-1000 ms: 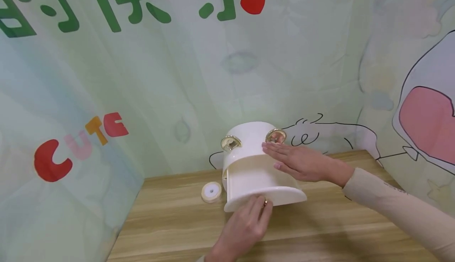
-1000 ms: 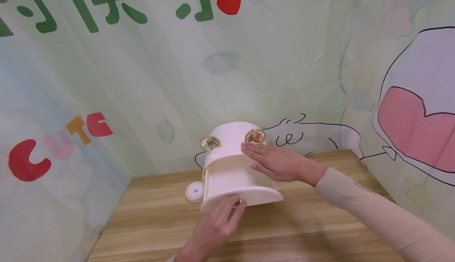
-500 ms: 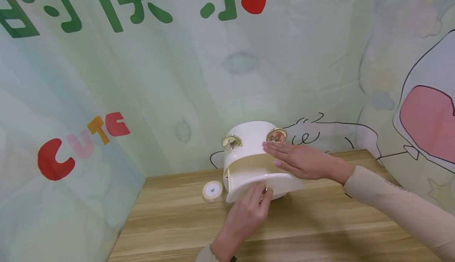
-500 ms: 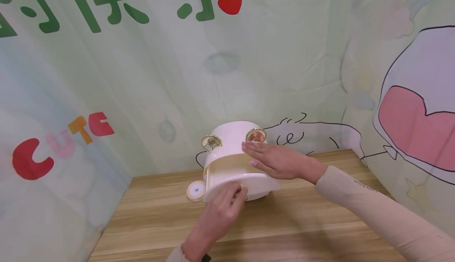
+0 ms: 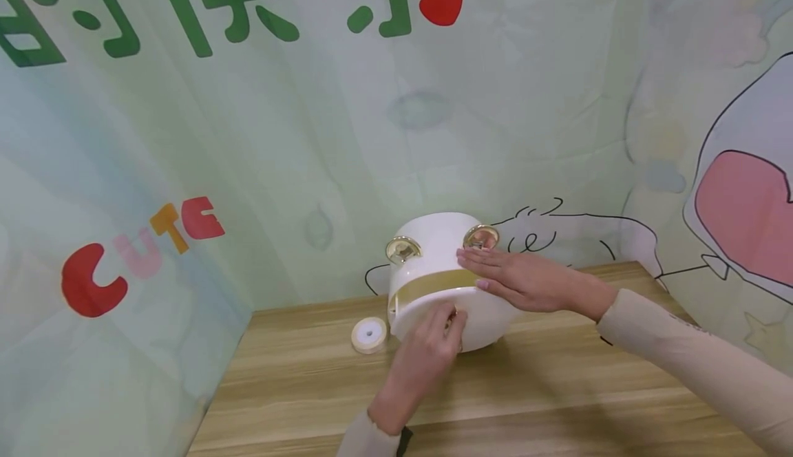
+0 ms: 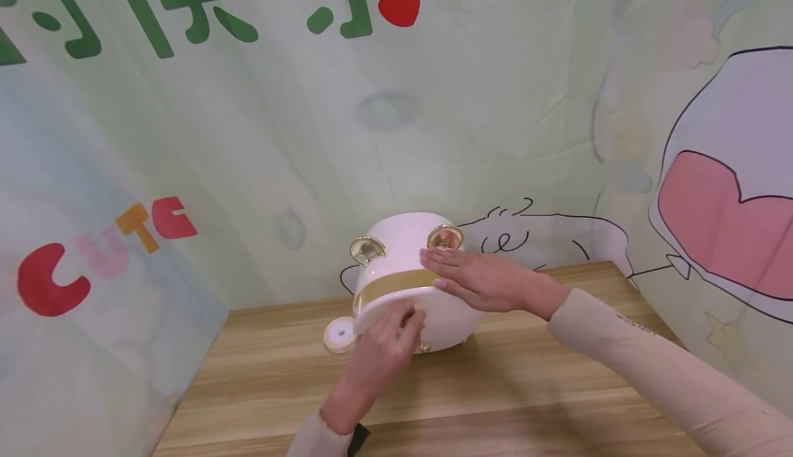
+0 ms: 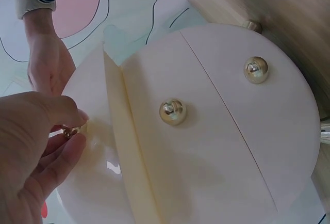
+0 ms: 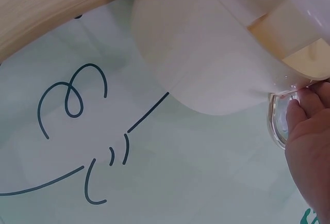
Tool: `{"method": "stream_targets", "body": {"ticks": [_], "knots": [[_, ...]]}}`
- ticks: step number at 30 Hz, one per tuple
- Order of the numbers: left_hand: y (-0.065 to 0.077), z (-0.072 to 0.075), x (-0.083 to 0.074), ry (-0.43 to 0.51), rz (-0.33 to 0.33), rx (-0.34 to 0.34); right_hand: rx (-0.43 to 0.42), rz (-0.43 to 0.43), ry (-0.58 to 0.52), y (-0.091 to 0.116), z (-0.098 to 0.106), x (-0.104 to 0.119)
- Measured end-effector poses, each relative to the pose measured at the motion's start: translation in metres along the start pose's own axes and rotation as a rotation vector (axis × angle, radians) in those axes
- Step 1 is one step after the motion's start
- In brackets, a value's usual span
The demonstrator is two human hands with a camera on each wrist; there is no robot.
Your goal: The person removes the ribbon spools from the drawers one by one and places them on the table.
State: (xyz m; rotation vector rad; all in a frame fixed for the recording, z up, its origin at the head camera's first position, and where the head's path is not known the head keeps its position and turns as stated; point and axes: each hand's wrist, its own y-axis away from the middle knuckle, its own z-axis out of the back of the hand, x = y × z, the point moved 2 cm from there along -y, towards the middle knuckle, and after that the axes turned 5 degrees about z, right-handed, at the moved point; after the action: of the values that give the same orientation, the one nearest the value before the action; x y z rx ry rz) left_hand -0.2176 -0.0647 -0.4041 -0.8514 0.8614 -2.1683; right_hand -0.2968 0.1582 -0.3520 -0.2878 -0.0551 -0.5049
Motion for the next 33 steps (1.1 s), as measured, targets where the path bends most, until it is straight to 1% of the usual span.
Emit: {"method": "stream_targets", "body": {"ticks": [6,9,16,22,27,33], "knots": [[-0.002,-0.008,0.006,0.027,0.033,0.038,-0.002,-0.006,0.003,0.000,0.000,0.000],[-0.004,-0.011,0.009,0.031,0.044,0.043,-0.006,0.004,0.004,0.000,0.000,0.000],[-0.009,-0.018,0.014,0.021,0.051,0.034,-0.027,0.023,0.014,0.000,0.000,-0.001],[-0.010,-0.023,0.018,0.022,0.065,0.041,-0.022,0.014,0.008,0.000,0.000,0.001],[-0.011,-0.024,0.019,0.041,0.082,0.050,-0.023,0.001,-0.010,0.000,0.000,0.000],[-0.012,-0.025,0.021,0.047,0.078,0.021,-0.022,-0.009,-0.003,0.000,0.000,0.001]]}}
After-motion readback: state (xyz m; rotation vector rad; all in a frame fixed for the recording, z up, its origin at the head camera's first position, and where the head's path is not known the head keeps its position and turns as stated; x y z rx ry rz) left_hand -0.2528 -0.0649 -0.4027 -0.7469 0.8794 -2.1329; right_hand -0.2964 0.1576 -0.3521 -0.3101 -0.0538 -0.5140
